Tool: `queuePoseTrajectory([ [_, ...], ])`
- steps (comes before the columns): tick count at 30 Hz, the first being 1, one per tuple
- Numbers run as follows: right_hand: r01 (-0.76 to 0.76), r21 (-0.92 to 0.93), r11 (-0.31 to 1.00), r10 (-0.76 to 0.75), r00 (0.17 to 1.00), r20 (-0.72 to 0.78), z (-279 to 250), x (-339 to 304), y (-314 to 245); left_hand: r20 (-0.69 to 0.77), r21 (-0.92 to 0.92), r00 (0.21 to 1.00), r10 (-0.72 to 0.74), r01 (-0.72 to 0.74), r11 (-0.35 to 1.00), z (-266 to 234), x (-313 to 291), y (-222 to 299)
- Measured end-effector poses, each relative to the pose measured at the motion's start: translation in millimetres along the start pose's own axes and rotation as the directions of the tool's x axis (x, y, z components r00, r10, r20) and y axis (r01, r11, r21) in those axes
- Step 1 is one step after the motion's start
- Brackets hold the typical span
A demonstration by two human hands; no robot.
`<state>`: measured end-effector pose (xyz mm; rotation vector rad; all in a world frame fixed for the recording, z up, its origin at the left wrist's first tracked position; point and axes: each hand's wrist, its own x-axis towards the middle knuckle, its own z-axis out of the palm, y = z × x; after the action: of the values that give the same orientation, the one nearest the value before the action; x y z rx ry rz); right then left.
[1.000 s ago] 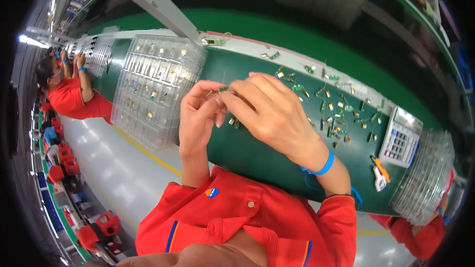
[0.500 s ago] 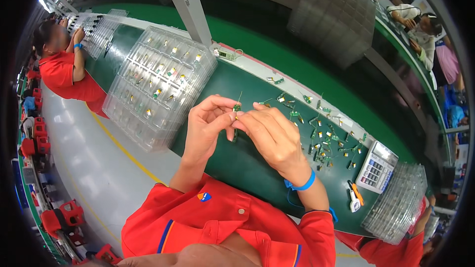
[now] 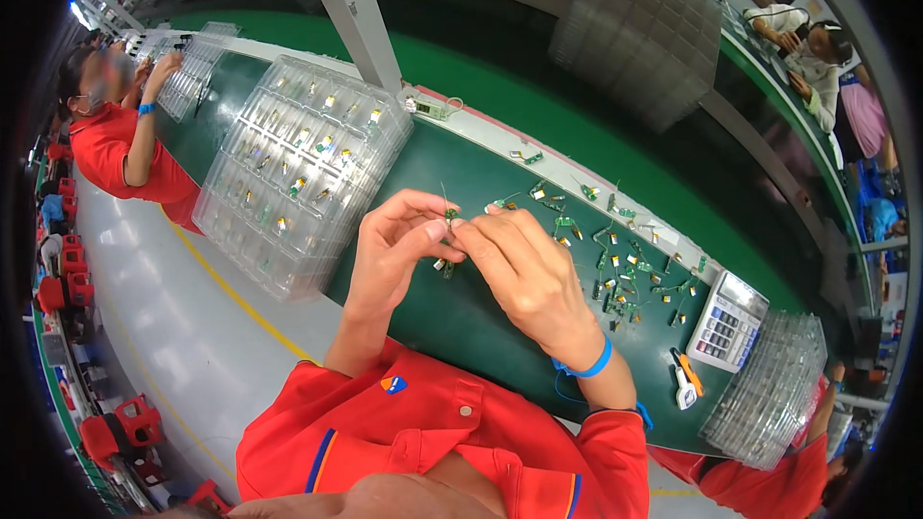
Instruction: Assembling small electronic components by snapping together green and metal parts at a factory workstation.
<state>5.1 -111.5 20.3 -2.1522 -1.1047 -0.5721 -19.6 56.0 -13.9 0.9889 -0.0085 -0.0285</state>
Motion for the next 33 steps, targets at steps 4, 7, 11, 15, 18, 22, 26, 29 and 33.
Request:
queuePoseTrajectory([
  [4, -0.020, -0.037, 0.999, 0.023, 0.996, 0.091, -5, -2, -4, 0.020, 0.026, 0.999, -0.027, 0.026, 0.999, -6, 2, -3],
  [7, -0.022, -0.033, 0.999, 0.025, 0.996, 0.081, -8, -1, -7, 0.045, 0.029, 0.999, -0.013, 0.012, 0.999, -6, 1, -4],
  [11, -0.015, -0.019, 1.000, 0.015, 1.000, 0.011, -9, -3, -6, 0.061, 0.039, 0.998, 0.019, -0.022, 0.999, -4, 0, -3],
  [15, -0.009, -0.078, 0.997, 0.007, 1.000, -0.022, -10, -3, -5, 0.056, 0.085, 0.998, 0.035, -0.040, 0.996, -3, 0, -1],
  [18, 0.024, -0.098, 0.995, -0.025, 1.000, -0.012, -7, -2, -5, 0.066, 0.114, 0.997, 0.035, -0.042, 0.993, -6, -1, 2],
  [22, 0.058, -0.093, 0.994, -0.063, 0.997, -0.043, -7, -2, -6, 0.083, 0.147, 0.994, 0.067, -0.079, 0.986, -1, -1, 2],
  [26, 0.040, -0.092, 0.995, -0.044, 0.998, -0.041, -6, -3, -6, 0.061, 0.142, 0.995, 0.081, -0.089, 0.986, -2, -2, -1],
  [29, 0.031, -0.109, 0.994, -0.033, 0.999, -0.018, -8, -3, -4, 0.050, 0.124, 0.996, 0.075, -0.081, 0.989, 0, -2, 1],
  [33, 0.013, -0.089, 0.996, -0.015, 1.000, -0.021, -12, -3, -5, 0.044, 0.116, 0.999, 0.017, -0.022, 0.993, 2, -1, 7],
])
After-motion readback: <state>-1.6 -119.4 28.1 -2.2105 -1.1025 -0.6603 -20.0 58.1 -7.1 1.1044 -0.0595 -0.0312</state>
